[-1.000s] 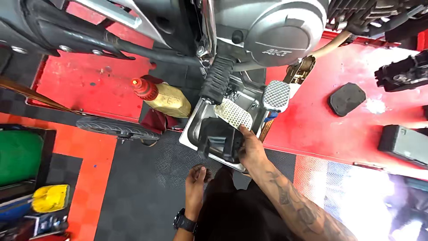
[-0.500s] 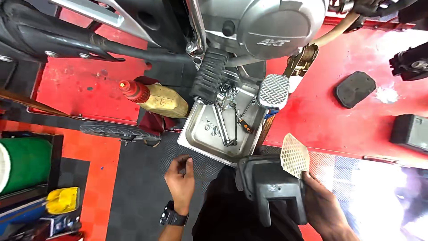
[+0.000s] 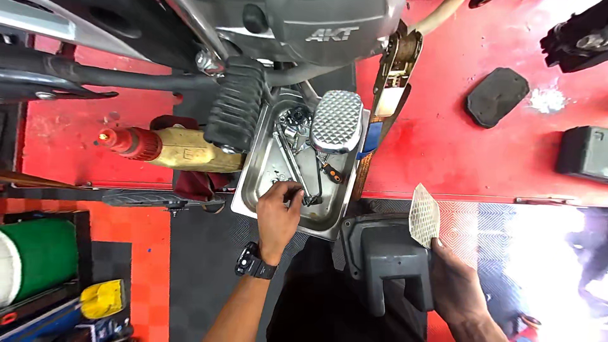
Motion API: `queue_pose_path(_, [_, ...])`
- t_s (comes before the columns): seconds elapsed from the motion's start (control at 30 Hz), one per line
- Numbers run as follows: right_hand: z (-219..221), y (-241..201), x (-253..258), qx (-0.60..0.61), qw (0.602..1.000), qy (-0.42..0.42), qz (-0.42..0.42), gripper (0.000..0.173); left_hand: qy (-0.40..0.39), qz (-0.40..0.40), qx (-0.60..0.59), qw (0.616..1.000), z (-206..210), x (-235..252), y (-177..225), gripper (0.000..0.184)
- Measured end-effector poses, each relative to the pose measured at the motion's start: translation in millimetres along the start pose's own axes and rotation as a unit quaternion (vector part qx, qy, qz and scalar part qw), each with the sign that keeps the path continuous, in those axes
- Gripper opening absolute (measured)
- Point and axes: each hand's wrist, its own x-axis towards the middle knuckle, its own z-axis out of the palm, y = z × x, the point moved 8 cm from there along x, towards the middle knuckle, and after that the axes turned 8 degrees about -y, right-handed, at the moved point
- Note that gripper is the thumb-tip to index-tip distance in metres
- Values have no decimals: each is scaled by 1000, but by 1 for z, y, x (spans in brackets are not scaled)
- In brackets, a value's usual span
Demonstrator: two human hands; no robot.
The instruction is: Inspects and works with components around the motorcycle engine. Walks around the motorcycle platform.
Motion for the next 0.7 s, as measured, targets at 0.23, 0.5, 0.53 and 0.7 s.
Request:
queue_pose_path(0.23, [-20,-7,6,6,1000,19,-6,31,-51,-11,105,993,14,-8,10,12])
queue_pose_path(0.5, [-21,-22,13,-34,999,18,-13,30,-101,9,187,977,20,-1,-6,13])
queue_pose_path(0.53, [-21,-24,13,-38,999,16,-14,30,-100,7,186,977,20,0,-5,13])
queue_pose_path(0.7, [-17,-31,15,-64,998,-6,-15,28,-105,-5,171,980,20,5,1,13])
